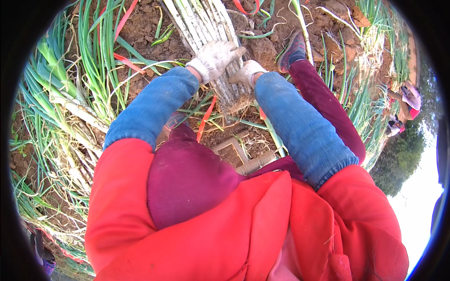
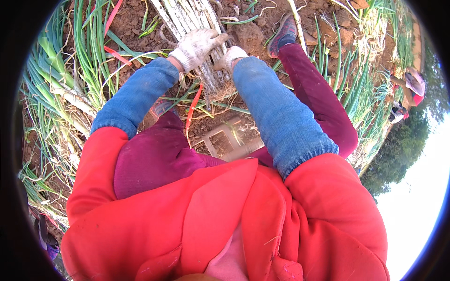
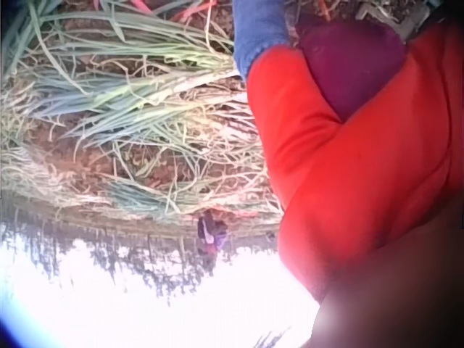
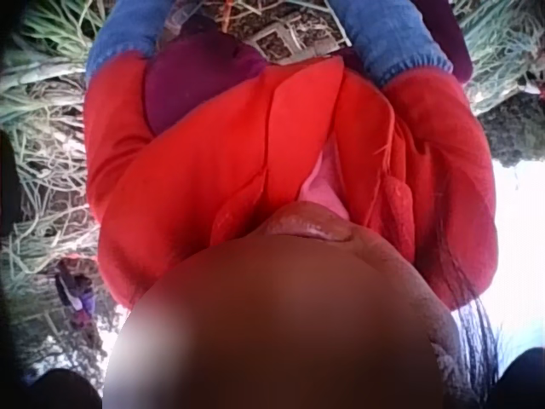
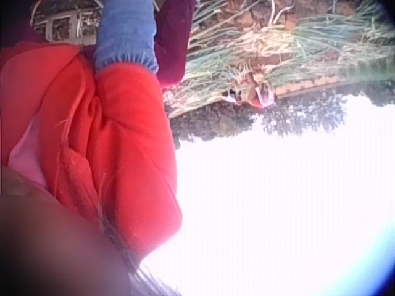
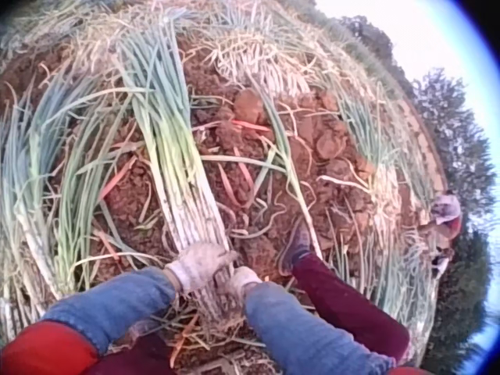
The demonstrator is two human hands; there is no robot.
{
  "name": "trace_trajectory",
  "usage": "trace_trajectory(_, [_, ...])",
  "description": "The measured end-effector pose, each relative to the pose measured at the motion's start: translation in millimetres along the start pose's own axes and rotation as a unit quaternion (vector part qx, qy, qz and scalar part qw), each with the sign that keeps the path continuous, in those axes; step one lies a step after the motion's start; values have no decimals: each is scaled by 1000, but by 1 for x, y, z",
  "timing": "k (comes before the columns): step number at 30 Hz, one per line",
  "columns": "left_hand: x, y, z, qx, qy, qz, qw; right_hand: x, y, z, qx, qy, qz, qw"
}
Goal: The person gathers green onions from the ground, aligns them into bundles, and secures them with red ties. The person repeats this process multiple times, creating several neat bundles of onions.
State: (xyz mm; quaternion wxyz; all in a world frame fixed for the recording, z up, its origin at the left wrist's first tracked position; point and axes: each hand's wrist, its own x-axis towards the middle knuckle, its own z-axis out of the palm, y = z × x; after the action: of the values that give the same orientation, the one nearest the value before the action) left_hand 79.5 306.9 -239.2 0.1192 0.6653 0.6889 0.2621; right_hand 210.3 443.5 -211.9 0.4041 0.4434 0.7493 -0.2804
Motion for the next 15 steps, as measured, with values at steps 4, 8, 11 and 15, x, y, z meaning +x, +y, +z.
trace_trajectory(4, [6, -1, 12, 38, -16, -26, 999, -7, -3, -4, 49, -23, 0, 999])
trace_trajectory(8, [5, -5, 19, 46, 21, -5, 999, -17, -1, -4, 72, 34, -10, 997])
trace_trajectory(11, [3, -8, 21, 43, 44, 7, 998, -25, -3, -5, 28, 127, 8, 991])
trace_trajectory(15, [5, -9, 19, 29, 32, 3, 999, -28, -11, -3, 2, 145, 17, 989])
